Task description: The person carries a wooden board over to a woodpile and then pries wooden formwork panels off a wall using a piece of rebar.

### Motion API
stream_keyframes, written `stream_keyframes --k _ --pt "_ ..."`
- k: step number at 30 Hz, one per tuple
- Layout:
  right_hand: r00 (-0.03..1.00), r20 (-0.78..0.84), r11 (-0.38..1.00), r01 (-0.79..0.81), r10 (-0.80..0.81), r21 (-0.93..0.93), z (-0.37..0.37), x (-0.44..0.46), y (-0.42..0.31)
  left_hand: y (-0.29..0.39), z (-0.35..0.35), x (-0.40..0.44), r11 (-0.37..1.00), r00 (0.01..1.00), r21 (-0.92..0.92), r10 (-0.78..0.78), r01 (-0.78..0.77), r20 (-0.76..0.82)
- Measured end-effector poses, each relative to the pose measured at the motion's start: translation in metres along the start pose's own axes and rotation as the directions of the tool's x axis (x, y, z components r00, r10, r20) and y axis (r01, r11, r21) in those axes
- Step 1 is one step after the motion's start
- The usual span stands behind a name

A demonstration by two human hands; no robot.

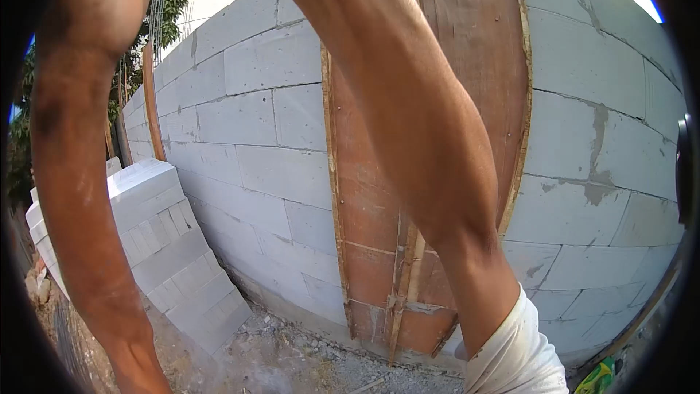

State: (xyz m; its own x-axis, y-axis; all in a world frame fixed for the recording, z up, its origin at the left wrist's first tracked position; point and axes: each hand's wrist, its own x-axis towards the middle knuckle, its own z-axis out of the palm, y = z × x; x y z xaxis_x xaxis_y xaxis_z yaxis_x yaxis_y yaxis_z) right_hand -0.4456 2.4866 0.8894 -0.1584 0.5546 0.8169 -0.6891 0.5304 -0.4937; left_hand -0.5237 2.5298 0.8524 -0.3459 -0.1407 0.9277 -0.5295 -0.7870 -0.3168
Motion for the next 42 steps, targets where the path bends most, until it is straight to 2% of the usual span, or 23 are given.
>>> stream_keyframes --k 3,4,6,8,9,11,14,16,17,19,20,22,24,25,27,29,30,32,34,36,38,40,42 --pt "0.994 -0.103 0.944 -0.053 0.021 -0.324 -0.055 -0.081 0.005 0.036 -0.007 -0.122 0.986 0.987 -0.12 -0.103 0.118 0.121" --pt "0.982 -0.189 0.939 -0.093 0.031 -0.331 -0.074 -0.117 0.012 0.046 -0.011 -0.172 0.976 0.959 -0.047 -0.2 0.214 0.2" --pt "0.912 -0.41 0.906 -0.188 0.018 -0.379 -0.101 -0.193 0.029 0.065 -0.014 -0.253 0.92 0.88 -0.201 -0.232 0.336 0.414" --pt "0.865 -0.497 0.794 -0.252 -0.072 -0.553 -0.136 -0.278 0.049 0.078 -0.032 -0.315 0.784 0.799 -0.282 -0.402 0.553 0.448" --pt "0.811 -0.579 0.742 -0.335 -0.088 -0.581 -0.136 -0.321 0.061 0.077 -0.033 -0.322 0.784 0.803 -0.286 -0.404 0.551 0.439" --pt "0.702 -0.71 0.723 -0.467 -0.048 -0.509 -0.141 -0.41 0.096 0.078 -0.025 -0.334 0.503 0.531 -0.176 -0.82 0.847 0.213" --pt "0.57 -0.82 0.76 -0.51 -0.054 -0.404 -0.134 -0.528 0.156 0.059 -0.001 -0.349 0.364 0.443 -0.261 -0.806 0.894 0.392" --pt "0.464 -0.883 0.609 -0.681 -0.071 -0.407 -0.135 -0.619 0.189 0.063 0.021 -0.363 0.339 0.461 -0.337 -0.786 0.878 0.411" --pt "0.441 -0.895 0.611 -0.69 -0.07 -0.388 -0.122 -0.636 0.191 0.074 0.03 -0.37 0.18 0.363 -0.408 -0.825 0.895 0.434" --pt "-0.019 -0.996 0.29 -0.957 -0.083 -0.006 -0.091 -0.667 0.193 0.1 0.046 -0.404 -0.132 0.141 -0.5 -0.87 0.856 0.472" --pt "-0.037 -0.996 0.287 -0.958 -0.075 0.014 -0.083 -0.701 0.196 0.117 0.053 -0.435 -0.267 0.026 -0.529 -0.876 0.806 0.482" --pt "0.103 -0.933 0.074 -0.988 -0.345 -0.136 -0.091 -0.767 0.194 0.164 0.071 -0.476 -0.334 -0.059 -0.525 -0.88 0.783 0.471" --pt "-0.031 -0.893 0.112 -0.994 -0.45 -0.021 -0.073 -0.779 0.172 0.209 0.09 -0.516 -0.414 -0.067 -0.534 -0.831 0.737 0.552" --pt "-0.032 -0.896 0.11 -0.994 -0.442 -0.019 -0.062 -0.766 0.165 0.232 0.101 -0.526 -0.459 -0.073 -0.528 -0.8 0.714 0.596" --pt "-0.13 -0.823 0.295 -0.954 -0.553 -0.047 -0.045 -0.733 0.141 0.27 0.118 -0.545 -0.512 -0.095 -0.517 -0.768 0.685 0.634" --pt "-0.085 -0.824 0.267 -0.96 -0.56 -0.082 -0.046 -0.742 0.119 0.302 0.135 -0.563 -0.578 -0.092 -0.284 -0.534 0.765 0.84" --pt "-0.025 -0.799 0.279 -0.943 -0.601 -0.181 -0.039 -0.745 0.114 0.314 0.145 -0.572 -0.598 -0.114 -0.278 -0.532 0.751 0.839" --pt "0.097 -0.732 0.28 -0.883 -0.674 -0.375 -0.02 -0.727 0.099 0.34 0.161 -0.582 -0.398 -0.065 -0.147 -0.472 0.905 0.879" --pt "0.115 -0.735 0.214 -0.917 -0.668 -0.338 -0.003 -0.767 0.089 0.353 0.183 -0.587 -0.397 -0.124 -0.058 -0.416 0.916 0.901" --pt "0.141 -0.743 0.145 -0.941 -0.654 -0.306 0.003 -0.817 0.073 0.359 0.205 -0.587 0.001 0.036 -0.037 -0.291 0.999 0.956" --pt "0.227 -0.711 0.034 -0.942 -0.666 -0.333 -0.004 -0.865 0.055 0.355 0.228 -0.577 0.092 -0.072 0.091 -0.191 0.992 0.979" --pt "0.35 -0.625 -0.122 -0.918 -0.698 -0.377 -0.009 -0.912 0.036 0.364 0.246 -0.581 0.228 0.18 -0.119 -0.269 0.966 0.946" --pt "0.039 -0.814 0.547 -0.722 -0.58 -0.424 0.005 -0.914 0.001 0.372 0.259 -0.598 0.158 0.084 -0.039 -0.291 0.987 0.953"
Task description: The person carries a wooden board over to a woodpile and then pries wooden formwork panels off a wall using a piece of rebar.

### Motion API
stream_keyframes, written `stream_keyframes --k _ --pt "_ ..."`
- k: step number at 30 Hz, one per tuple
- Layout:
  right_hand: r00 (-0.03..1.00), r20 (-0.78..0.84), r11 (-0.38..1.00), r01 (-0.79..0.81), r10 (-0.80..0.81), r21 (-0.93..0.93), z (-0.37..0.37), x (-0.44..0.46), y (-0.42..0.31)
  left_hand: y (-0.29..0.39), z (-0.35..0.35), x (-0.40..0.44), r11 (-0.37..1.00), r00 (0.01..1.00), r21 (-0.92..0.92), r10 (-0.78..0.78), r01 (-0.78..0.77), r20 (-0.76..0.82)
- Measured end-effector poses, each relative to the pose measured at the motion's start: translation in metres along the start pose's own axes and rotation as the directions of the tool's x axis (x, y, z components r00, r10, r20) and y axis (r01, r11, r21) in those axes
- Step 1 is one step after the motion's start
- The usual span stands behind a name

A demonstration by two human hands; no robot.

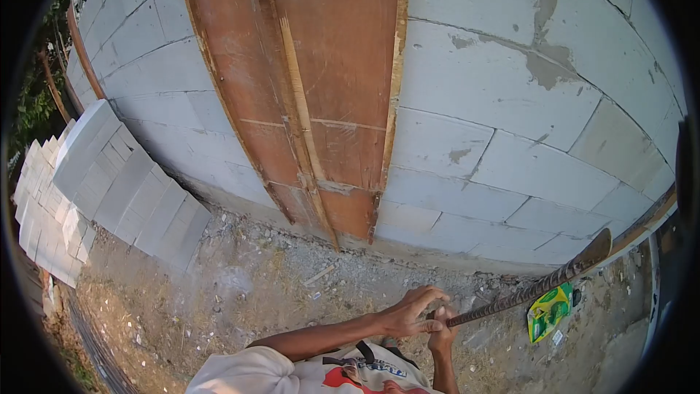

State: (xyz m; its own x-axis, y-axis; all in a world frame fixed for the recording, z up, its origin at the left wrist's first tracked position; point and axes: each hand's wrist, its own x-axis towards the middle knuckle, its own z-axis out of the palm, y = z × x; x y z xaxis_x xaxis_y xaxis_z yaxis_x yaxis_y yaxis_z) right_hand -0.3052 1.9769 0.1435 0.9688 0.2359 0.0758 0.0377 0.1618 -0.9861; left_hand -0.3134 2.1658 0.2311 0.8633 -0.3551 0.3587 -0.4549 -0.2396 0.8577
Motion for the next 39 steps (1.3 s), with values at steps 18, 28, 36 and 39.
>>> stream_keyframes --k 18,28,36,39 --pt "0.687 -0.321 0.556 0.721 -0.652 0.413 -0.092 0.021 -0.273 0.034 -0.048 0.171 0.741 0.824 0.647 0.473 -0.181 -0.312" --pt "0.604 -0.505 0.599 0.776 -0.616 0.196 0.002 -0.048 -0.234 0.065 -0.108 0.208 0.467 0.629 0.724 0.775 -0.509 -0.058" --pt "0.768 -0.471 0.88 0.474 -0.433 -0.035 0.078 -0.09 -0.175 0.042 -0.15 0.192 0.46 0.625 0.698 0.781 -0.549 -0.023" --pt "0.943 -0.317 0.958 0.179 -0.101 0.226 0.091 -0.112 -0.166 0.034 -0.155 0.183 0.448 0.606 0.69 0.796 -0.569 -0.017"
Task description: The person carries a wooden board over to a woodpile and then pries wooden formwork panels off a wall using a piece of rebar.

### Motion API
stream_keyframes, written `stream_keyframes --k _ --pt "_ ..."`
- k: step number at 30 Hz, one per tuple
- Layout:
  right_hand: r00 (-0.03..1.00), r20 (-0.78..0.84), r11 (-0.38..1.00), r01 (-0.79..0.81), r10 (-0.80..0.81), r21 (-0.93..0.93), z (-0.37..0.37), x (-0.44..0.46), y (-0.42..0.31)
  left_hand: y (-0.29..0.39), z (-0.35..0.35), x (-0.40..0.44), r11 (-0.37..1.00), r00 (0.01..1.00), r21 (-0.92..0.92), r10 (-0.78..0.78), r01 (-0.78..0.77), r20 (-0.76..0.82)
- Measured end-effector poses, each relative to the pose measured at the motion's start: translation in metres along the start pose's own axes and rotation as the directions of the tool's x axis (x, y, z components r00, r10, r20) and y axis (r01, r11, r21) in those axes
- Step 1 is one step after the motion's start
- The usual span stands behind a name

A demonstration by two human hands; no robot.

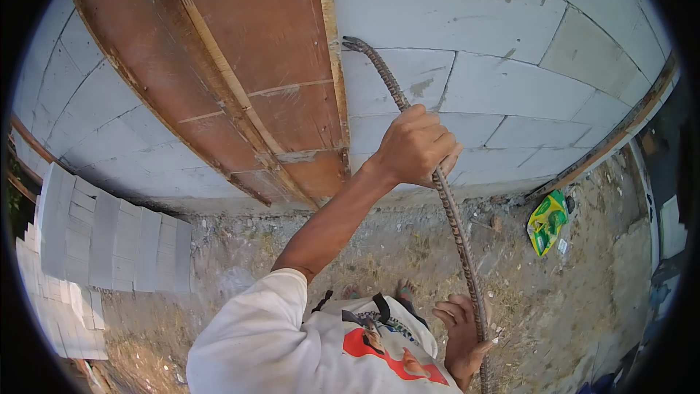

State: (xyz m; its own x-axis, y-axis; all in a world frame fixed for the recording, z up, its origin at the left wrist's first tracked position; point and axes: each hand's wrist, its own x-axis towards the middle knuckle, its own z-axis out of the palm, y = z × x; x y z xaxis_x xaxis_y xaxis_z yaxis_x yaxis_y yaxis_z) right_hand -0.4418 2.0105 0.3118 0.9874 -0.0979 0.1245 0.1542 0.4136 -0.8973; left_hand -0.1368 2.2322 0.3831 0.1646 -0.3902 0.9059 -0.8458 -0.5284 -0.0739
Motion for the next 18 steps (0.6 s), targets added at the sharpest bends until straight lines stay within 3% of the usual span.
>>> stream_keyframes --k 1,3,5,6,7,8,9,11,12,13,14,15,17,18 --pt "0.961 0.134 0.965 -0.252 0.242 0.07 0.001 -0.006 0.0 0.0 0.001 -0.002 1.0 1.0 0.007 -0.001 0.001 -0.019" --pt "0.941 0.185 0.952 -0.299 0.284 0.059 0.0 -0.023 -0.011 -0.002 0.002 -0.006 1.0 0.999 0.01 -0.007 0.008 -0.037" --pt "0.818 0.489 0.94 -0.341 0.304 -0.014 -0.025 -0.045 -0.026 -0.002 0.001 -0.006 1.0 0.999 0.013 0.007 -0.006 -0.032" --pt "0.819 0.48 0.937 -0.35 0.315 -0.018 -0.025 -0.055 -0.034 -0.001 0.0 -0.005 1.0 1.0 0.003 -0.004 0.004 -0.029" --pt "0.917 0.321 0.954 -0.159 0.238 -0.254 -0.012 -0.058 -0.051 -0.001 -0.002 -0.002 1.0 0.999 -0.001 -0.003 0.003 -0.047" --pt "0.977 0.187 0.867 0.005 0.101 -0.499 0.005 -0.057 -0.07 -0.002 -0.002 0.0 1.0 0.998 -0.003 0.001 -0.001 -0.067" --pt "0.993 0.094 0.682 0.119 -0.074 -0.722 0.021 -0.055 -0.089 -0.003 0.001 0.001 1.0 0.997 -0.013 -0.003 0.002 -0.071" --pt "0.89 0.075 0.123 0.145 -0.45 -0.982 0.043 -0.049 -0.109 -0.002 0.006 0.002 1.0 0.99 0.008 -0.007 0.008 -0.142" --pt "0.887 0.071 0.117 0.139 -0.455 -0.983 0.045 -0.043 -0.109 -0.002 0.007 0.002 1.0 0.989 -0.001 -0.005 0.004 -0.148" --pt "0.916 0.182 -0.239 0.098 -0.358 -0.966 0.042 -0.036 -0.108 -0.003 0.008 0.001 1.0 0.99 -0.001 -0.007 0.007 -0.143" --pt "0.943 0.247 -0.565 0.081 -0.223 -0.821 0.036 -0.031 -0.106 -0.004 0.01 0.0 1.0 0.99 0.001 -0.01 0.011 -0.137" --pt "0.943 0.247 -0.57 0.079 -0.224 -0.818 0.02 -0.034 -0.096 -0.004 0.011 -0.002 1.0 0.99 -0.002 -0.011 0.011 -0.142" --pt "0.984 -0.049 0.025 -0.045 -0.169 -0.999 -0.014 -0.042 -0.065 -0.007 0.013 -0.008 1.0 0.994 0.008 0.012 -0.011 -0.113" --pt "0.976 0.073 -0.037 0.067 -0.205 -0.997 -0.018 -0.037 -0.061 -0.008 0.014 -0.012 1.0 0.994 0.013 0.002 0.0 -0.113"
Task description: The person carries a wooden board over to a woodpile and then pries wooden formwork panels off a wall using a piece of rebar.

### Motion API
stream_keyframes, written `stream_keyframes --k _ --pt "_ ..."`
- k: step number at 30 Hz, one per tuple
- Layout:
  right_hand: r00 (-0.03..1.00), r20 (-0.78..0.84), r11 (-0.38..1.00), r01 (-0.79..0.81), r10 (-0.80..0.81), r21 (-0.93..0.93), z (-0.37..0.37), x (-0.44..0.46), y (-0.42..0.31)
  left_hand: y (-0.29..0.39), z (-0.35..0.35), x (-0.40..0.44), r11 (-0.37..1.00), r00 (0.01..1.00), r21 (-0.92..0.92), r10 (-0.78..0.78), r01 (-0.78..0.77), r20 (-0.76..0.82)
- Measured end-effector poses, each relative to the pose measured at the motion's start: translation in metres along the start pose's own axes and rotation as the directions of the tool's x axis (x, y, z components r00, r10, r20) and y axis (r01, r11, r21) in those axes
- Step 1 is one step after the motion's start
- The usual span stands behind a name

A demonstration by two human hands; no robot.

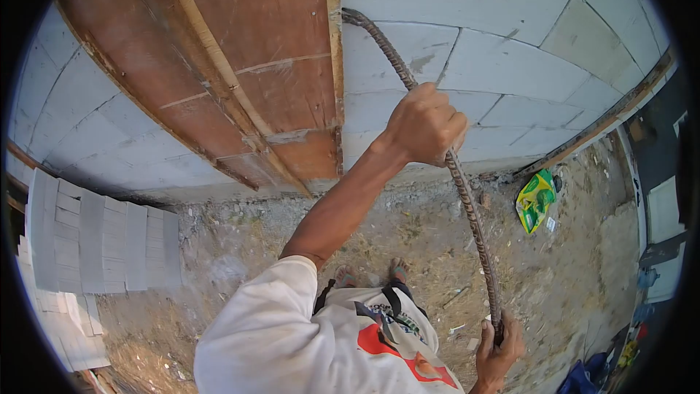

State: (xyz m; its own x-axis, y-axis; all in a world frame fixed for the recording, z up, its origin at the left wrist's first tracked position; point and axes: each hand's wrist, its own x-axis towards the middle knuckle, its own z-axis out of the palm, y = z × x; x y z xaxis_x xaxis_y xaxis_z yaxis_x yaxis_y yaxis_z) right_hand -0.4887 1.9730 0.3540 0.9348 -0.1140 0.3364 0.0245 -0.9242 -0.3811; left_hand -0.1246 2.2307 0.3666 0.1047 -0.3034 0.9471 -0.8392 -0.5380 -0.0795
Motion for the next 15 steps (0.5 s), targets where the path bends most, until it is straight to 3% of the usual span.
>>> stream_keyframes --k 3,7,9,11,15 --pt "0.999 -0.032 0.999 0.033 -0.032 0.025 0.006 0.004 0.024 -0.005 0.004 -0.007 1.0 0.994 0.018 0.017 -0.019 0.109" --pt "0.998 -0.057 0.999 0.027 -0.028 -0.018 -0.013 0.033 0.038 -0.003 0.015 0.003 0.999 0.997 0.043 -0.007 0.004 0.08" --pt "0.977 -0.099 0.975 0.173 -0.188 -0.143 -0.014 0.048 0.048 -0.002 0.023 0.008 0.997 0.998 0.07 -0.015 0.011 0.055" --pt "0.982 -0.113 0.986 0.141 -0.15 -0.084 -0.007 0.056 0.059 -0.004 0.027 0.008 0.995 0.999 0.092 -0.027 0.024 0.034" --pt "0.992 0.012 0.99 0.127 -0.126 -0.054 0.012 0.073 0.114 -0.008 0.041 0.004 0.994 0.999 0.103 -0.03 0.027 0.031"
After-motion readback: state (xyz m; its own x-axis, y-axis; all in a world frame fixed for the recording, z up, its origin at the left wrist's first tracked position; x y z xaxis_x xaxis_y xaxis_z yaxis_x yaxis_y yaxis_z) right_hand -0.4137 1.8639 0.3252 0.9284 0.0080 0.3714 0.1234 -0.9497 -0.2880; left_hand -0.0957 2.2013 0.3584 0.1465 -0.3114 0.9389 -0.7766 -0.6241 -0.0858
